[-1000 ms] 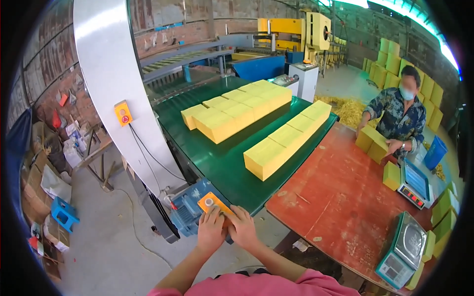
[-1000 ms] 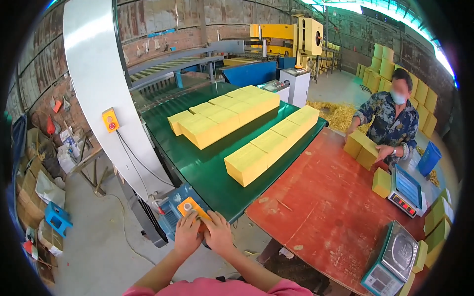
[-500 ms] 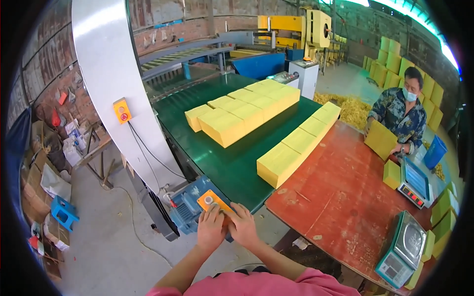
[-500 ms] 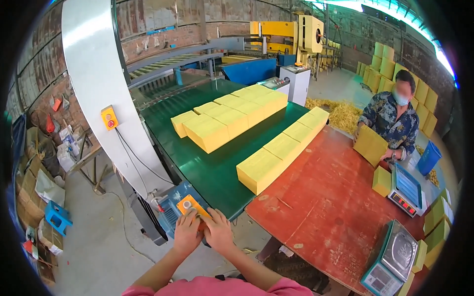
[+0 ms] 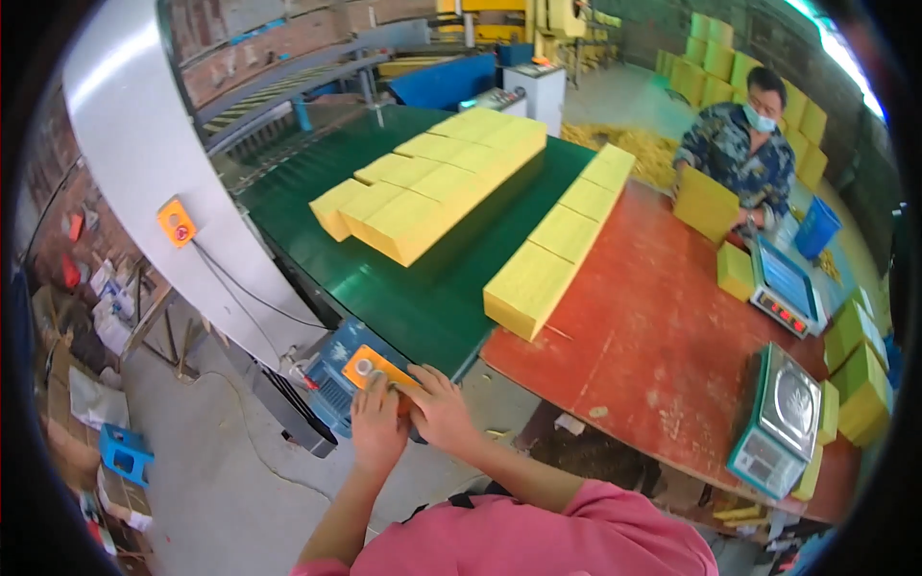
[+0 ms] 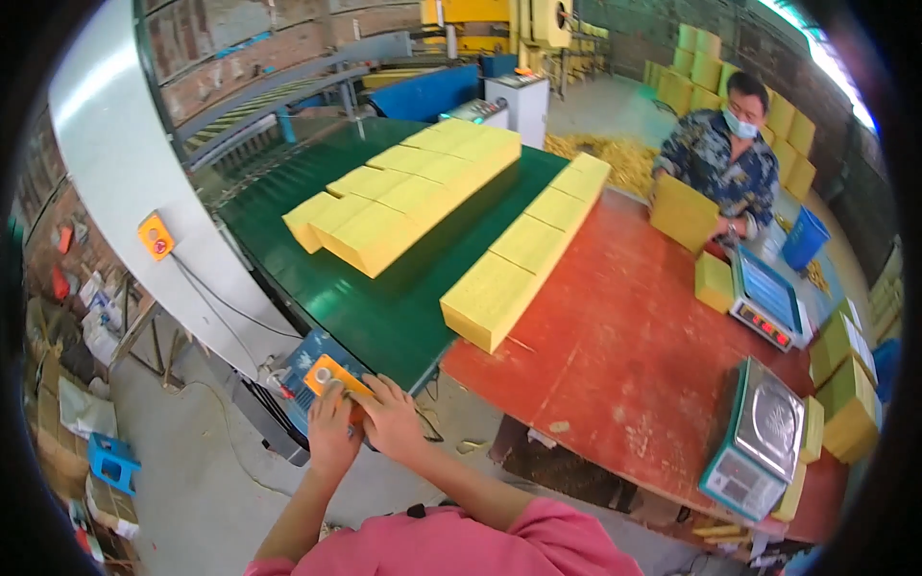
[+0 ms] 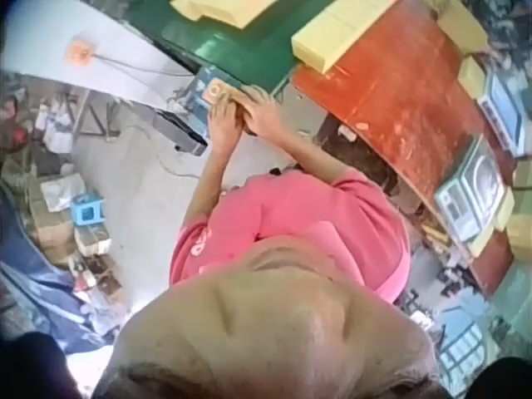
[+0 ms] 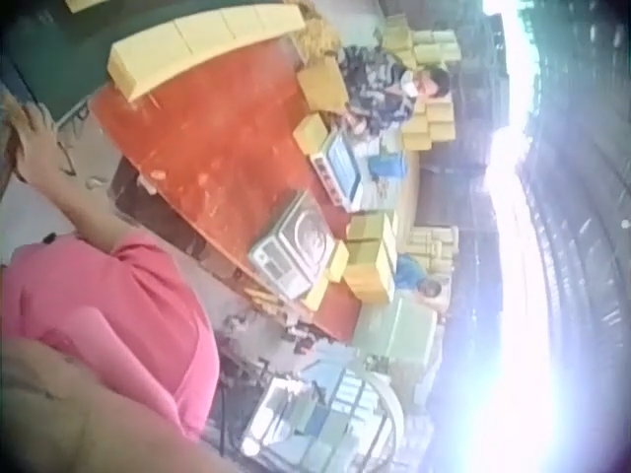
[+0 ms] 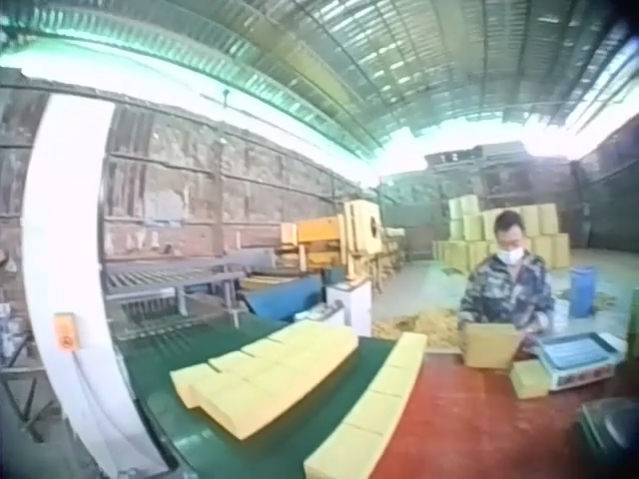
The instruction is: Weighing stacks of yellow paper on a digital scale and stacking them on a conveyor or table.
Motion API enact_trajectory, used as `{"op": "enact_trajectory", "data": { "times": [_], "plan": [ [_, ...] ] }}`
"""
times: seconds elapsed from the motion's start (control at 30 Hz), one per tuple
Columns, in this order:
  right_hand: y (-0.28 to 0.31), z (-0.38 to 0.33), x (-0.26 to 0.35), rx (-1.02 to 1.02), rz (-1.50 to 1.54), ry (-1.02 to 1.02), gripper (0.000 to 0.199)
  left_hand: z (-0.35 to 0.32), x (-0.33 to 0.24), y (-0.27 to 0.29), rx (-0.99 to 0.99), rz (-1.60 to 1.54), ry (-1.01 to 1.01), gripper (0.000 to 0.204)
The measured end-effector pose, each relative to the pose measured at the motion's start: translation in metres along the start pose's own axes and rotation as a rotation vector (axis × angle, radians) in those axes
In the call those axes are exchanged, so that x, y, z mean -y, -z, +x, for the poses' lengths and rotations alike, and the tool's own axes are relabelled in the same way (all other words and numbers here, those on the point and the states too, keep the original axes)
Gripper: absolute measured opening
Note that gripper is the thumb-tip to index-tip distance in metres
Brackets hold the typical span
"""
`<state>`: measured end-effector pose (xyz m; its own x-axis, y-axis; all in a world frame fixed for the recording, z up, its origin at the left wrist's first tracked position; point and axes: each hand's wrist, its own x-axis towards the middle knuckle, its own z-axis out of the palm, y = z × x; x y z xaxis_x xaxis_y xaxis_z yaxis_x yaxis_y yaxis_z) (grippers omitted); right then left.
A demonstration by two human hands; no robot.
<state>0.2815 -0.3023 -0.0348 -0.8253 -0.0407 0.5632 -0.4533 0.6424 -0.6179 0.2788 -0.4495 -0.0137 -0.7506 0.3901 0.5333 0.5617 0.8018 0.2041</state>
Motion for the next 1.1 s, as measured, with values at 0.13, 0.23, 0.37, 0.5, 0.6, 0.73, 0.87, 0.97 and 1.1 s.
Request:
{"op": "enact_trajectory", "data": {
  "times": [0.13, 0.23, 0.37, 0.5, 0.6, 0.73, 0.87, 0.97, 1.1],
  "plan": [
    [-0.001, -0.001, -0.007, 0.018, 0.021, -0.009, 0.045, 0.005, -0.002, -0.004, 0.000, -0.010, -0.004, 0.042],
    [-0.002, -0.001, -0.010, 0.010, 0.026, -0.010, 0.046, 0.007, -0.002, -0.005, 0.012, -0.017, -0.009, 0.042],
    [-0.002, -0.002, -0.009, 0.020, 0.024, -0.012, 0.047, 0.004, -0.003, -0.004, 0.015, -0.019, -0.004, 0.042],
    [-0.004, -0.001, -0.008, 0.006, 0.022, 0.012, 0.045, 0.004, -0.002, -0.002, 0.003, -0.023, 0.005, 0.042],
    [-0.009, -0.005, -0.012, 0.013, 0.045, 0.012, 0.048, 0.004, -0.003, 0.000, 0.017, -0.029, 0.004, 0.041],
    [-0.009, -0.005, -0.013, 0.010, 0.028, -0.002, 0.048, 0.005, -0.001, -0.002, 0.009, -0.044, -0.015, 0.039],
    [-0.007, -0.005, -0.010, 0.007, 0.038, -0.005, 0.047, 0.006, -0.001, -0.001, 0.004, -0.032, -0.017, 0.038],
    [-0.007, -0.005, -0.008, 0.006, 0.030, -0.005, 0.047, 0.004, 0.000, -0.001, -0.003, -0.021, -0.009, 0.037],
    [-0.005, -0.004, -0.006, 0.016, 0.028, -0.009, 0.047, 0.005, -0.001, 0.000, 0.003, -0.017, 0.003, 0.036]
  ]
}}
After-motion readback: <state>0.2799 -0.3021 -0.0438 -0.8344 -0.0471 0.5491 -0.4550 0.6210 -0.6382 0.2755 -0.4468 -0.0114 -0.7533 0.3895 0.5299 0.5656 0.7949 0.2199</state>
